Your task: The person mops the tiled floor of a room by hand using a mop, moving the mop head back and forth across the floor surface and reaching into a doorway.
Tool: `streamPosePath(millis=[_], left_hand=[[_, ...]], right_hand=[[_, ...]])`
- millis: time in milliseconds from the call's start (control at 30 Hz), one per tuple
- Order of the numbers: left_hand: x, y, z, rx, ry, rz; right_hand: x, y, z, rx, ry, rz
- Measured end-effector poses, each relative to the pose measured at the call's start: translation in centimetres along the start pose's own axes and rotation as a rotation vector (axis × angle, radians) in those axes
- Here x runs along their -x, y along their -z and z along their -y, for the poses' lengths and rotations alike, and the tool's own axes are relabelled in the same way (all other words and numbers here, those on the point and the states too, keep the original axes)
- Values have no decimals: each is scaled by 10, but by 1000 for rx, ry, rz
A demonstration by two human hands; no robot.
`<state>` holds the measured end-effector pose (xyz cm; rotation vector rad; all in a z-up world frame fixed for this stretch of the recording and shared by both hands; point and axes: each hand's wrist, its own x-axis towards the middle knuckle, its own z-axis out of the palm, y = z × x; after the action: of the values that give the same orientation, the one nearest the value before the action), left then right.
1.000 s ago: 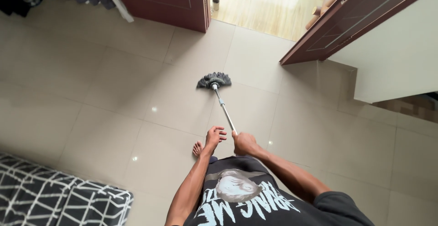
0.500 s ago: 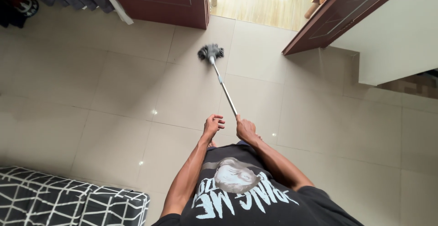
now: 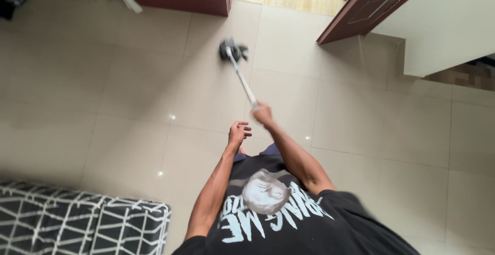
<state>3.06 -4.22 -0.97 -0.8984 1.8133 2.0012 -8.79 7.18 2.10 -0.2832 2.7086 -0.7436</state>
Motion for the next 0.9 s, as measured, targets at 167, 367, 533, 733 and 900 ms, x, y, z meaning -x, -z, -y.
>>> streamPosePath(millis=[167,367,533,733,900], left_hand=[[4,-14,9,-36,13,24],[8,-60,9,-14,-30,7],[22,-109,13,70,-65,4],[47,-162,24,16,-146,-175],[100,-172,9,-542,-511,-310]], right_hand=[[82,37,-115,-1169,-311,367],[193,97,-145,-389,-317,158],[164,111,-110,80,-122,23],[70,57,-110,201,118,7],[123,48,-148,408,373,95]])
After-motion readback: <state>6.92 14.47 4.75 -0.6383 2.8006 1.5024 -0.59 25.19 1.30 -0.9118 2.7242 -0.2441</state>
